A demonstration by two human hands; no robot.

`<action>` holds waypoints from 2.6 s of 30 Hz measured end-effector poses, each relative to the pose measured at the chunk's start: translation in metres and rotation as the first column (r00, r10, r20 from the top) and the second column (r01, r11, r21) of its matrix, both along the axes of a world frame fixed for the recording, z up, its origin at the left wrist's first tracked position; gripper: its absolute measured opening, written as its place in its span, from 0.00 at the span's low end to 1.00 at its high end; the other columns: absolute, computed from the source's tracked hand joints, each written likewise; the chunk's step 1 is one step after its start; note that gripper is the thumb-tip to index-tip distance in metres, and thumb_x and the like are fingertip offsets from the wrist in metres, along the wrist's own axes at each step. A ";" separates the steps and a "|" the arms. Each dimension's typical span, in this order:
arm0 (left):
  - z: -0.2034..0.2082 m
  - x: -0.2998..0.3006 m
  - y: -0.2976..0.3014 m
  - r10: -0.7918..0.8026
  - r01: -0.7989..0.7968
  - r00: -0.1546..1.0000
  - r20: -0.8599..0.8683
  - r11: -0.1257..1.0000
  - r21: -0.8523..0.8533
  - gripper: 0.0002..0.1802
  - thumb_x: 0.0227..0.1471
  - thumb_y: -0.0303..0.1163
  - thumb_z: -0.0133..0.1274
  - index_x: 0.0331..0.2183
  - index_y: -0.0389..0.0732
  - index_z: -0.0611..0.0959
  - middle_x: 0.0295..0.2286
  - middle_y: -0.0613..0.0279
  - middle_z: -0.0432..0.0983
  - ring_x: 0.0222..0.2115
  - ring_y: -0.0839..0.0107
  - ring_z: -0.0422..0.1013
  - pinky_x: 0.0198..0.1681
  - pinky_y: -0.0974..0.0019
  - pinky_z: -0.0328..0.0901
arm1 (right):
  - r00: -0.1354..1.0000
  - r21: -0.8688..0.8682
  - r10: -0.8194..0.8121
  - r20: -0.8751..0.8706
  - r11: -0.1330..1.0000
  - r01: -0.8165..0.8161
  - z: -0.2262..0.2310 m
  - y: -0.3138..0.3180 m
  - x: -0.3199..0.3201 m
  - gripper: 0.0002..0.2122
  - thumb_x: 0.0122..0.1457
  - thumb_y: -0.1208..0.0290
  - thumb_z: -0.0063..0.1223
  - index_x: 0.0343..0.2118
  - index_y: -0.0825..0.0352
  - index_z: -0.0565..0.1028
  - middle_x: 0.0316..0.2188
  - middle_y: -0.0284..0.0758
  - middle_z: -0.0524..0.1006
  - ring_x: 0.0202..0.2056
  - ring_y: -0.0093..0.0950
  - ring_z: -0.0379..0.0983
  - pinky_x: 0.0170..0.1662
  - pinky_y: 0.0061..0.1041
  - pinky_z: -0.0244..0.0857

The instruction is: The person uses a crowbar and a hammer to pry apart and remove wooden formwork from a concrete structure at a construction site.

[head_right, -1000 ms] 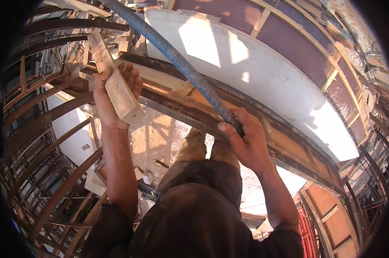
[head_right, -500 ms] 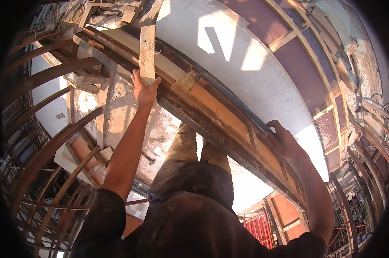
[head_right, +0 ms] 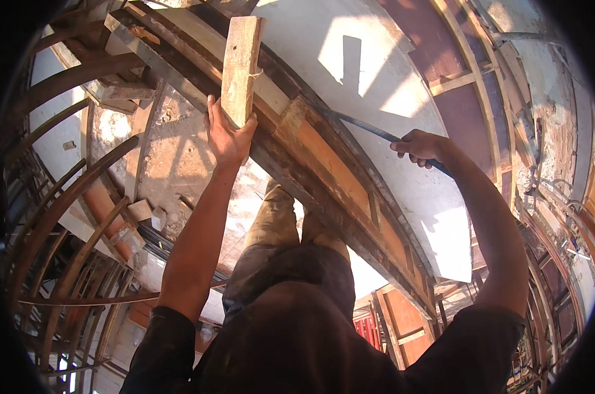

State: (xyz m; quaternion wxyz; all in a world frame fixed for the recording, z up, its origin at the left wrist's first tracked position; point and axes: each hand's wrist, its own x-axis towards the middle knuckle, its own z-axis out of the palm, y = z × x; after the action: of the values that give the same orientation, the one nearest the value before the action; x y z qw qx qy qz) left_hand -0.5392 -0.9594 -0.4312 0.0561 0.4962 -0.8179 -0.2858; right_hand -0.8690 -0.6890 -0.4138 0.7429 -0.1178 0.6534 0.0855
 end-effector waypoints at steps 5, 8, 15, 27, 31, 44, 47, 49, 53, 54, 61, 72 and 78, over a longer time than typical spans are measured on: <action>0.000 -0.003 -0.002 0.039 -0.037 0.998 0.052 0.999 -0.034 0.43 0.38 0.41 0.64 0.57 0.45 0.69 0.62 0.44 0.56 0.60 0.41 0.56 0.62 0.46 0.55 | 0.992 -0.026 0.122 0.032 0.992 -0.121 -0.003 -0.043 0.000 0.17 0.62 0.62 0.56 0.47 0.66 0.66 0.23 0.32 0.67 0.19 0.22 0.65 0.21 0.26 0.63; -0.001 -0.001 -0.003 0.076 -0.076 0.997 0.025 0.997 -0.008 0.42 0.38 0.41 0.64 0.56 0.45 0.70 0.62 0.44 0.57 0.60 0.42 0.57 0.62 0.47 0.55 | 0.996 -0.083 0.086 0.010 0.993 -0.085 -0.020 -0.048 0.005 0.17 0.63 0.64 0.54 0.49 0.67 0.66 0.25 0.34 0.70 0.21 0.23 0.69 0.22 0.26 0.64; 0.000 -0.008 -0.005 -0.002 0.002 1.000 -0.007 0.999 -0.032 0.42 0.36 0.39 0.65 0.55 0.42 0.71 0.61 0.39 0.58 0.60 0.42 0.57 0.62 0.47 0.55 | 0.901 -0.556 0.265 -0.342 0.717 -0.422 -0.096 0.024 -0.009 0.17 0.65 0.60 0.48 0.46 0.70 0.70 0.26 0.41 0.74 0.22 0.27 0.73 0.22 0.29 0.66; 0.002 0.003 -0.007 0.092 -0.092 0.995 0.046 0.996 -0.003 0.44 0.32 0.40 0.66 0.54 0.38 0.71 0.59 0.38 0.61 0.63 0.49 0.55 0.67 0.49 0.47 | 0.893 -0.169 0.437 -0.107 0.877 -0.450 -0.034 -0.130 -0.059 0.21 0.63 0.50 0.48 0.36 0.67 0.75 0.18 0.30 0.70 0.18 0.23 0.68 0.18 0.24 0.60; 0.001 -0.009 -0.006 0.040 -0.040 0.999 0.005 0.999 -0.004 0.44 0.33 0.40 0.66 0.54 0.38 0.70 0.59 0.39 0.61 0.63 0.50 0.55 0.67 0.49 0.46 | 0.854 0.060 -0.376 0.360 0.923 0.381 -0.098 -0.089 -0.114 0.21 0.62 0.49 0.50 0.33 0.67 0.75 0.18 0.29 0.71 0.17 0.22 0.66 0.17 0.23 0.58; 0.001 -0.007 -0.007 0.009 -0.009 0.999 0.031 1.000 -0.010 0.42 0.37 0.40 0.65 0.54 0.38 0.70 0.60 0.39 0.58 0.60 0.41 0.56 0.62 0.47 0.55 | 0.926 -0.254 -0.047 -0.374 0.966 -0.054 -0.025 0.022 0.143 0.18 0.65 0.60 0.43 0.46 0.71 0.73 0.42 0.55 0.77 0.46 0.51 0.74 0.50 0.47 0.66; 0.003 -0.002 -0.005 0.038 -0.038 0.999 0.011 0.999 -0.034 0.42 0.35 0.40 0.65 0.53 0.38 0.71 0.59 0.39 0.60 0.61 0.44 0.56 0.64 0.47 0.53 | 0.890 -0.178 -0.079 -0.449 0.984 -0.002 -0.011 0.007 0.180 0.18 0.64 0.60 0.43 0.47 0.71 0.72 0.41 0.57 0.77 0.46 0.54 0.74 0.49 0.50 0.65; 0.001 -0.002 -0.008 0.067 -0.068 0.997 -0.039 0.997 -0.025 0.41 0.34 0.39 0.64 0.53 0.40 0.72 0.59 0.38 0.61 0.61 0.44 0.56 0.65 0.46 0.51 | 0.894 -0.158 -0.133 -0.428 0.985 0.071 0.002 -0.006 0.199 0.18 0.64 0.60 0.43 0.47 0.70 0.72 0.40 0.58 0.77 0.45 0.55 0.74 0.49 0.51 0.65; 0.002 -0.006 -0.003 0.067 -0.067 0.998 -0.015 0.998 0.003 0.41 0.35 0.39 0.64 0.53 0.40 0.71 0.60 0.38 0.58 0.60 0.41 0.56 0.64 0.45 0.51 | 0.827 -0.220 -0.370 -0.423 0.927 0.303 0.001 -0.009 0.267 0.16 0.64 0.62 0.44 0.48 0.69 0.69 0.38 0.60 0.77 0.44 0.57 0.74 0.47 0.54 0.64; 0.002 -0.005 -0.001 0.078 -0.078 0.997 0.000 0.997 0.023 0.41 0.35 0.40 0.64 0.53 0.41 0.71 0.60 0.38 0.58 0.60 0.40 0.56 0.64 0.45 0.50 | 0.826 -0.224 -0.376 -0.419 0.925 0.308 0.003 -0.008 0.269 0.16 0.64 0.62 0.44 0.48 0.69 0.69 0.38 0.60 0.77 0.44 0.57 0.74 0.47 0.54 0.64; 0.003 -0.005 -0.002 0.087 -0.087 0.996 0.004 0.996 0.038 0.40 0.36 0.40 0.64 0.52 0.41 0.70 0.61 0.38 0.56 0.60 0.38 0.55 0.64 0.44 0.50 | 0.807 -0.205 -0.340 -0.482 0.940 0.273 -0.003 0.008 0.280 0.15 0.63 0.64 0.46 0.47 0.69 0.69 0.35 0.58 0.78 0.41 0.56 0.75 0.44 0.52 0.66; 0.005 0.005 0.002 0.019 -0.019 0.999 -0.048 1.000 -0.010 0.40 0.37 0.42 0.65 0.52 0.41 0.70 0.61 0.39 0.57 0.62 0.43 0.52 0.65 0.46 0.48 | 0.894 -0.254 -0.335 -0.297 0.930 0.264 -0.009 -0.011 0.229 0.15 0.58 0.65 0.47 0.38 0.73 0.77 0.33 0.55 0.79 0.39 0.49 0.78 0.44 0.43 0.69; 0.007 0.010 0.001 -0.015 0.015 0.998 -0.055 1.000 -0.004 0.41 0.38 0.42 0.65 0.52 0.38 0.69 0.61 0.39 0.57 0.63 0.41 0.52 0.65 0.44 0.48 | 0.753 -0.340 -0.490 -0.439 0.867 0.365 -0.016 -0.011 0.297 0.15 0.56 0.68 0.47 0.37 0.74 0.78 0.33 0.56 0.79 0.42 0.51 0.77 0.47 0.45 0.68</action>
State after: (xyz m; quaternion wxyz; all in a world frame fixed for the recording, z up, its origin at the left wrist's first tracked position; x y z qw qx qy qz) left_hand -0.5287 -0.9582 -0.4247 0.0774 0.4818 -0.8202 -0.2984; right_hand -0.5715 -0.7000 -0.4297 0.5225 -0.0238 0.8412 -0.1369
